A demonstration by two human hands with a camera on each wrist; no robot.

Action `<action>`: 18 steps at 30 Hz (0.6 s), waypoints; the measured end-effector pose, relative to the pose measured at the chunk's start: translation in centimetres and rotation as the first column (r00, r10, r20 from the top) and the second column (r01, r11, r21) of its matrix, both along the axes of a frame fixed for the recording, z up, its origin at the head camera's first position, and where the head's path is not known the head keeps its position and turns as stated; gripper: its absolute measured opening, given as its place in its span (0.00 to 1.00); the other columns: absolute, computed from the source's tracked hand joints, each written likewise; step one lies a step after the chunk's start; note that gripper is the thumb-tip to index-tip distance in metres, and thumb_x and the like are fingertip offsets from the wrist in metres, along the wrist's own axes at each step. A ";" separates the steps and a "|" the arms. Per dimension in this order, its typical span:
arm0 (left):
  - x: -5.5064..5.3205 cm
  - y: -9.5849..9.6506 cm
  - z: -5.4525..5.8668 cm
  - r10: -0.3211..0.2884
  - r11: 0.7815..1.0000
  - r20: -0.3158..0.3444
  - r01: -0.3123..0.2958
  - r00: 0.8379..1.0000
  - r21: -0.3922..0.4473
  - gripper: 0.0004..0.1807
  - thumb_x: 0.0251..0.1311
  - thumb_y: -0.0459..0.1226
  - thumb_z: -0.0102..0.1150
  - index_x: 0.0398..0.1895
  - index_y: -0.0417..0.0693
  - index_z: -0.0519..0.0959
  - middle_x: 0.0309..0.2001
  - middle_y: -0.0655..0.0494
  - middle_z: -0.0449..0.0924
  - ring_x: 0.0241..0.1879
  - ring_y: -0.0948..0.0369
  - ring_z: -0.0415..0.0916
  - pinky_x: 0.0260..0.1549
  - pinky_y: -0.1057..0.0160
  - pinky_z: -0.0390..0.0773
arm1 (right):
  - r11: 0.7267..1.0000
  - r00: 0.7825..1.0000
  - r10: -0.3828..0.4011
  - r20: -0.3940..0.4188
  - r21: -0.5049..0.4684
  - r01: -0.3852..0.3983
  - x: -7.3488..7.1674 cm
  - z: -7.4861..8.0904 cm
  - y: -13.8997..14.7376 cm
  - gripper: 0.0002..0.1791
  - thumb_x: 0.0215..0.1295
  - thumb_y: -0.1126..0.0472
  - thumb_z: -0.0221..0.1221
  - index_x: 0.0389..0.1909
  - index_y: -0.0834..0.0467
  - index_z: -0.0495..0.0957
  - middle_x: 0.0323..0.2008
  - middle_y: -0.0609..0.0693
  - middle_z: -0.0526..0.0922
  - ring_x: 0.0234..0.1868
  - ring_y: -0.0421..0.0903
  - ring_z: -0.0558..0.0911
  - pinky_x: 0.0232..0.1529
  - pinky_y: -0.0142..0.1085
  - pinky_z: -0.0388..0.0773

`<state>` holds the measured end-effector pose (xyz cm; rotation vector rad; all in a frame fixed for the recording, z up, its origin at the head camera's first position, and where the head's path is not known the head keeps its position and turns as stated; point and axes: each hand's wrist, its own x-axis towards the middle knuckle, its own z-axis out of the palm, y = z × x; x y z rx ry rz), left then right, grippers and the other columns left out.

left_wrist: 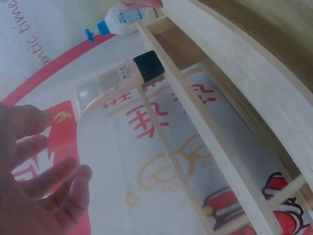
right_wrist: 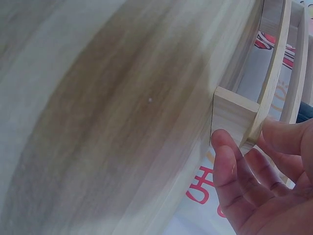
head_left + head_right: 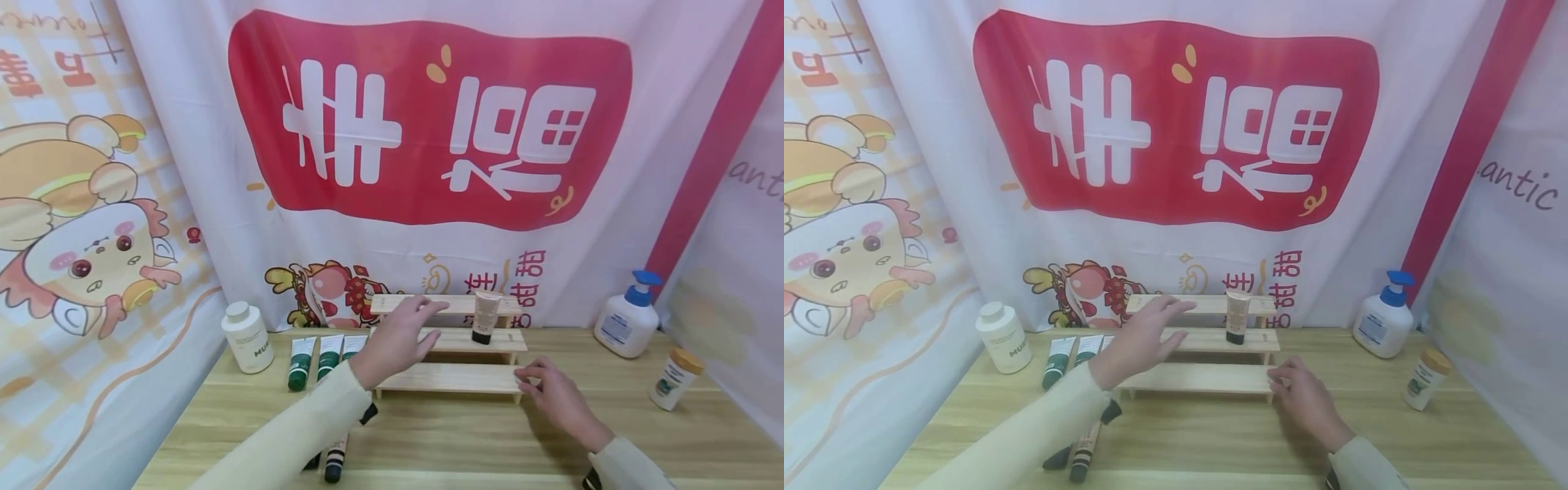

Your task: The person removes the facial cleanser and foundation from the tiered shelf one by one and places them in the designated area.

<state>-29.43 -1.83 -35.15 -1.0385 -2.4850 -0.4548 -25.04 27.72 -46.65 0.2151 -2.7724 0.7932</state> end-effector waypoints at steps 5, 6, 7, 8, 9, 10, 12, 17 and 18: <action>-1.3 2.9 -0.9 -0.040 0.999 -0.017 0.040 0.999 0.011 0.34 0.60 0.44 0.61 0.69 0.63 0.62 0.58 0.55 0.68 0.54 0.60 0.67 0.49 0.62 0.75 | 1.000 1.000 0.002 -0.001 -0.002 -0.002 0.1 0.0 -0.1 0.13 0.54 0.69 0.66 0.42 0.62 0.83 0.37 0.49 0.74 0.27 0.39 0.74 0.26 0.29 0.74; -1.6 3.4 -1.2 -0.046 0.999 -0.023 0.046 0.999 0.024 0.35 0.60 0.43 0.62 0.70 0.63 0.61 0.58 0.54 0.67 0.55 0.60 0.67 0.49 0.62 0.75 | 1.000 1.000 0.005 -0.003 -0.003 -0.005 0.2 0.0 -0.1 0.13 0.54 0.69 0.66 0.42 0.62 0.83 0.37 0.50 0.74 0.28 0.39 0.74 0.26 0.29 0.74; -1.8 3.8 -1.6 -0.050 0.998 -0.026 0.051 0.998 0.037 0.36 0.60 0.43 0.62 0.71 0.64 0.59 0.59 0.54 0.67 0.56 0.59 0.66 0.50 0.62 0.74 | 1.000 1.000 0.011 -0.004 -0.003 -0.011 0.2 0.0 -0.1 0.13 0.55 0.69 0.66 0.42 0.62 0.83 0.37 0.50 0.74 0.28 0.39 0.74 0.26 0.29 0.74; -2.1 4.2 -1.9 -0.053 0.997 -0.031 0.054 0.998 0.048 0.37 0.60 0.42 0.62 0.71 0.63 0.58 0.61 0.53 0.65 0.58 0.58 0.65 0.51 0.62 0.73 | 1.000 1.000 0.014 -0.006 -0.007 -0.014 0.2 0.0 -0.1 0.13 0.55 0.69 0.66 0.42 0.62 0.83 0.37 0.50 0.74 0.28 0.39 0.74 0.26 0.29 0.74; -2.3 4.5 -2.1 -0.055 0.996 -0.033 0.057 0.998 0.064 0.38 0.59 0.42 0.62 0.72 0.63 0.57 0.62 0.53 0.64 0.59 0.58 0.64 0.52 0.62 0.72 | 1.000 1.000 0.019 -0.009 -0.008 -0.019 0.2 0.0 -0.1 0.13 0.55 0.69 0.65 0.43 0.62 0.82 0.37 0.50 0.74 0.28 0.38 0.74 0.26 0.29 0.74; -2.5 4.9 -2.3 -0.055 0.995 -0.037 0.057 0.998 0.077 0.39 0.59 0.42 0.62 0.72 0.64 0.56 0.63 0.53 0.63 0.60 0.58 0.63 0.54 0.61 0.70 | 1.000 1.000 0.021 -0.011 -0.011 -0.021 0.2 0.0 -0.1 0.13 0.55 0.69 0.65 0.43 0.62 0.82 0.37 0.50 0.74 0.28 0.38 0.74 0.26 0.29 0.74; -2.8 5.6 -2.4 -0.048 0.994 -0.044 0.052 0.998 0.100 0.40 0.59 0.42 0.63 0.73 0.64 0.55 0.64 0.53 0.61 0.62 0.58 0.61 0.57 0.60 0.67 | 1.000 1.000 0.026 -0.017 -0.018 -0.026 0.2 0.1 -0.1 0.13 0.55 0.69 0.65 0.43 0.63 0.82 0.38 0.50 0.74 0.28 0.38 0.74 0.26 0.29 0.75; -3.2 7.0 -2.5 0.006 0.993 -0.046 0.000 0.999 0.120 0.39 0.59 0.42 0.63 0.72 0.64 0.57 0.65 0.51 0.61 0.59 0.55 0.65 0.56 0.56 0.69 | 0.999 0.999 0.031 -0.033 -0.015 -0.032 0.3 0.3 0.0 0.13 0.55 0.70 0.65 0.42 0.63 0.83 0.37 0.50 0.74 0.27 0.39 0.74 0.26 0.29 0.74; -3.3 7.2 -2.6 0.016 0.993 -0.044 -0.011 0.999 0.119 0.38 0.59 0.42 0.63 0.71 0.63 0.58 0.65 0.50 0.61 0.58 0.55 0.66 0.54 0.55 0.70 | 0.999 0.999 0.033 -0.033 -0.011 -0.033 0.3 0.3 0.0 0.12 0.55 0.69 0.65 0.42 0.63 0.83 0.37 0.50 0.74 0.27 0.39 0.74 0.26 0.29 0.74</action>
